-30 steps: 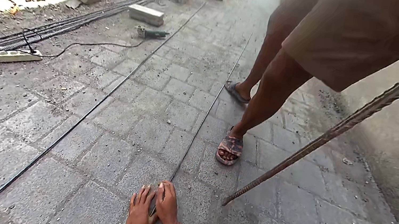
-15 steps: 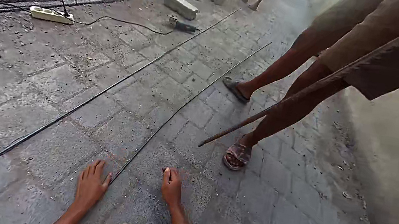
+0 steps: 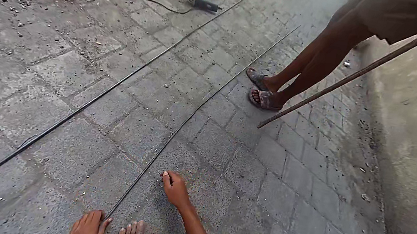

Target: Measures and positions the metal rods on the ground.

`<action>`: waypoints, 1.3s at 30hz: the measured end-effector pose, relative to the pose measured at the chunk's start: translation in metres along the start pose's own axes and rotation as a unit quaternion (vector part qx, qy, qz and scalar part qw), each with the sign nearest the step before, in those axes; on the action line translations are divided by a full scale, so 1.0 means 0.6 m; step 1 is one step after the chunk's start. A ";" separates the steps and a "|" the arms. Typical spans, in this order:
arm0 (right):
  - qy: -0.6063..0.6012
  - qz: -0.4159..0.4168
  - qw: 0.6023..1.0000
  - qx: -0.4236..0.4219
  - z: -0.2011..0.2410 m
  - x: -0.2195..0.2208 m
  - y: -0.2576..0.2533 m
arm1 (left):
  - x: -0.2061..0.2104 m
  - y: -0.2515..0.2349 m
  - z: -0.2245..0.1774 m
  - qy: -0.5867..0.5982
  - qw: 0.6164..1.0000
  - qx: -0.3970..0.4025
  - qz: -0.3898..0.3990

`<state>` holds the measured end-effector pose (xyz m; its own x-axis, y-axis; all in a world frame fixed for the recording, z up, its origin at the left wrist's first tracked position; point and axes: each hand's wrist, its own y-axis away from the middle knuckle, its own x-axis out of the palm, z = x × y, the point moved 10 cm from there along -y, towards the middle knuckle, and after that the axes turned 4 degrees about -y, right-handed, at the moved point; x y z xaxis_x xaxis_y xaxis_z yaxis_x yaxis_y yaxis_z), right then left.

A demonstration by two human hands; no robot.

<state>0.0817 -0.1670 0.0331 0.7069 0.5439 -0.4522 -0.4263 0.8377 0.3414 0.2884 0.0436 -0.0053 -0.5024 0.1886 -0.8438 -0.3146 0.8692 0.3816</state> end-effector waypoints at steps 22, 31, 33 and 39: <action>0.468 0.277 0.835 -0.082 0.309 -0.170 -0.142 | -0.351 -0.265 0.252 -0.037 0.999 -0.026 0.013; 0.499 0.455 0.731 -0.099 0.247 0.062 -0.189 | -0.270 -0.189 0.173 0.206 0.971 -0.043 -0.113; 0.508 0.477 0.708 -0.118 0.250 0.118 -0.203 | -0.241 -0.150 0.176 0.250 0.955 -0.070 -0.142; 0.545 0.496 0.656 -0.163 0.286 0.210 -0.251 | -0.163 -0.027 0.199 0.294 0.936 -0.151 -0.121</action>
<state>0.3320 -0.2330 0.0658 -0.7575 0.3923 -0.5219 -0.5951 -0.0860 0.7991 0.4386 0.0656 0.0259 -0.7159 -0.3580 -0.5995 -0.6449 0.6681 0.3711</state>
